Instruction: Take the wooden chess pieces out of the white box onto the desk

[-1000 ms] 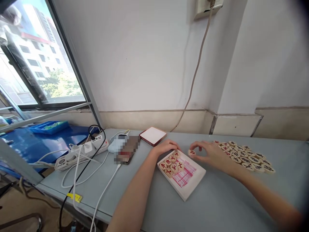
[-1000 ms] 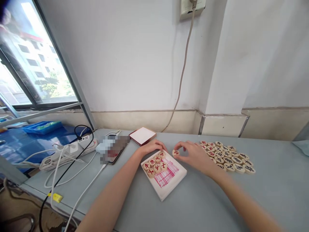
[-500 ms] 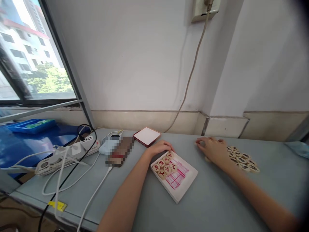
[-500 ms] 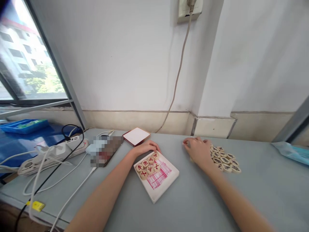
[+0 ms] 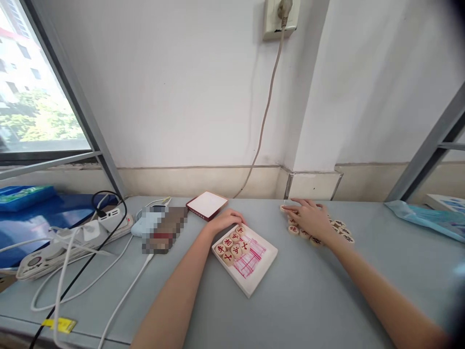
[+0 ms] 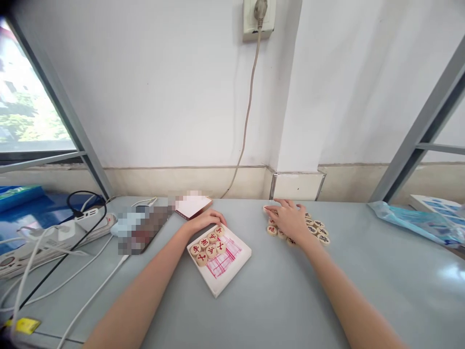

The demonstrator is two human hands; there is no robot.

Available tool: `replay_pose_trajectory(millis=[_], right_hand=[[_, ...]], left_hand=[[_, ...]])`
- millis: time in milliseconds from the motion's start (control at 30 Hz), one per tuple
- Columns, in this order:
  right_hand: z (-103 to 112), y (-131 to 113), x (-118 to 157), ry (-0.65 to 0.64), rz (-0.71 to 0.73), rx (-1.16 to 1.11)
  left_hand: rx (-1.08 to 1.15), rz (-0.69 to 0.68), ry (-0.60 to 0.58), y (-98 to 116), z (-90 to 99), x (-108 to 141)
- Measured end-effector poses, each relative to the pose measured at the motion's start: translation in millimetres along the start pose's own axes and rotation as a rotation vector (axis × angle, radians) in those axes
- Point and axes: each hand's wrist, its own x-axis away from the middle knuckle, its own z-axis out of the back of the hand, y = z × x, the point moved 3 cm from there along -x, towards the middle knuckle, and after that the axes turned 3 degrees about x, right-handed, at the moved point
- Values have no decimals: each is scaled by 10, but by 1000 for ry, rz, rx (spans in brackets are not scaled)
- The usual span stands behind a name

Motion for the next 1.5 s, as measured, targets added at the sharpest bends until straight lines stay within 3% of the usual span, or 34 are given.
replay_pose_trajectory(millis=[133, 267, 333, 433, 633, 867, 1067, 1333, 1500], right_hand=[[129, -153, -16, 31, 104, -151], [254, -650, 89, -238, 442, -442], [293, -885, 199, -304, 566, -448], [313, -1072, 314, -210, 633, -323], [224, -1147, 360, 109, 648, -222], [86, -1296, 407, 65, 621, -276], [160, -1189, 303, -61, 562, -343], [190, -386, -22, 41, 189, -225], [231, -198, 21, -21, 102, -172]], left_hand=[[-14, -10, -11, -46, 4, -40], [-70, -37, 9, -65, 38, -54], [-117, -29, 6, -71, 51, -53], [-157, -6, 4, -86, 58, -56], [-185, -15, 6, -154, 52, -111], [-264, 10, 28, -71, 50, -78], [-257, -13, 57, -100, 62, -112], [-148, -18, 44, -167, 59, -109], [-80, -35, 50, -195, 43, -111]])
